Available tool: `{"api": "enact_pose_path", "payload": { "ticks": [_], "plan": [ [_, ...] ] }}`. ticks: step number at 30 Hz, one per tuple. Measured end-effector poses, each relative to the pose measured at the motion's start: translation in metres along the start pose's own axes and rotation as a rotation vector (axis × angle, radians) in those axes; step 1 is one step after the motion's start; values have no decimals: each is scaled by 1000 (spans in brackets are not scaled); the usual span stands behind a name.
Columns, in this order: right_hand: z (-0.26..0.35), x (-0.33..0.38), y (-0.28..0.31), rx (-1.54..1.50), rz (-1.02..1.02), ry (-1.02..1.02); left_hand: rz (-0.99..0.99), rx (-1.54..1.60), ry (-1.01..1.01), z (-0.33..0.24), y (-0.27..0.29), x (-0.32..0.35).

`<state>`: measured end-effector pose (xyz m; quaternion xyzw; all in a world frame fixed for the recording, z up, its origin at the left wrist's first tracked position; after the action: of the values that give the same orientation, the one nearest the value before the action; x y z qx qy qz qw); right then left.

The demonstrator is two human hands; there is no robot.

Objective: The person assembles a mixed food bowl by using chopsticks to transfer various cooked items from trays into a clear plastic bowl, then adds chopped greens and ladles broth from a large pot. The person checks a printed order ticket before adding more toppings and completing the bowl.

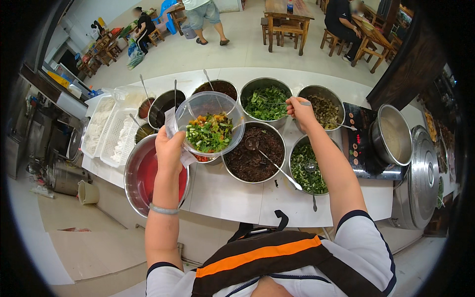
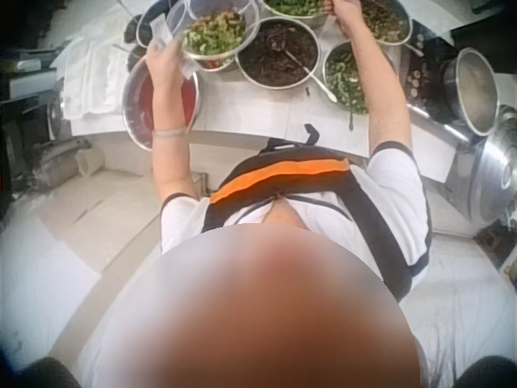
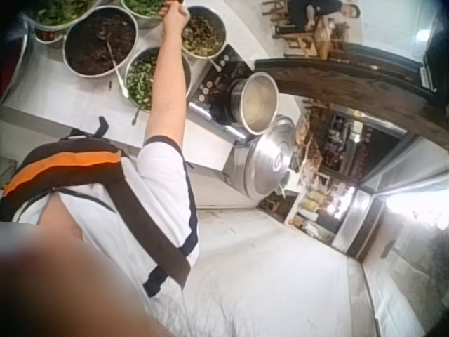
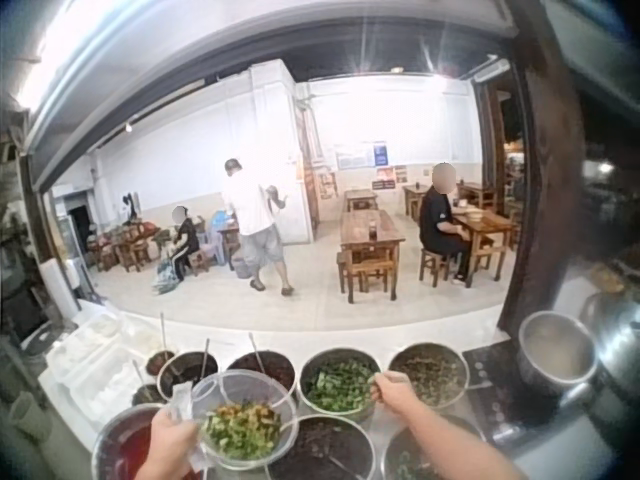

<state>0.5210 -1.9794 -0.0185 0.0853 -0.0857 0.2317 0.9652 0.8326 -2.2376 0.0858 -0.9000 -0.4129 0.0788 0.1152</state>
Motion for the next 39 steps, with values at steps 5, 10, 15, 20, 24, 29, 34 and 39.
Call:
{"api": "enact_pose_path", "payload": {
  "ticks": [5,10,15,20,24,29,34,39],
  "plan": [
    [5,11,5,-109,-33,-18,27,-40,-3,13,-8,-18],
    [49,29,16,-194,-76,100,5,-111,32,25,-18,-33],
    [104,82,10,-111,-12,396,-38,-159,40,40,-31,-45],
    [118,147,-29,487,151,1146,-13,-163,71,50,-41,-49],
    [103,148,-30,411,20,1178,-13,-175,76,47,-49,-43],
    [61,103,-3,177,-222,773,24,-78,20,30,-53,-24],
    [0,65,-4,45,-162,313,46,-26,10,15,-49,-5],
    [-30,42,-18,-167,-42,21,50,36,10,0,-43,31]
  ]
}}
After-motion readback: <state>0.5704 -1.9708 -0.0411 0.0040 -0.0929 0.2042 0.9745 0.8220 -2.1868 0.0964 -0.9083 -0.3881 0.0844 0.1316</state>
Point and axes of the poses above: each hand's wrist, its own x-axis away from the middle knuckle, its own y-axis out of the back of the hand, z = x × y, the point moved 3 cm from there along -x, towards the middle knuckle, and after that the axes turned 6 degrees about x, right-handed, at the moved point
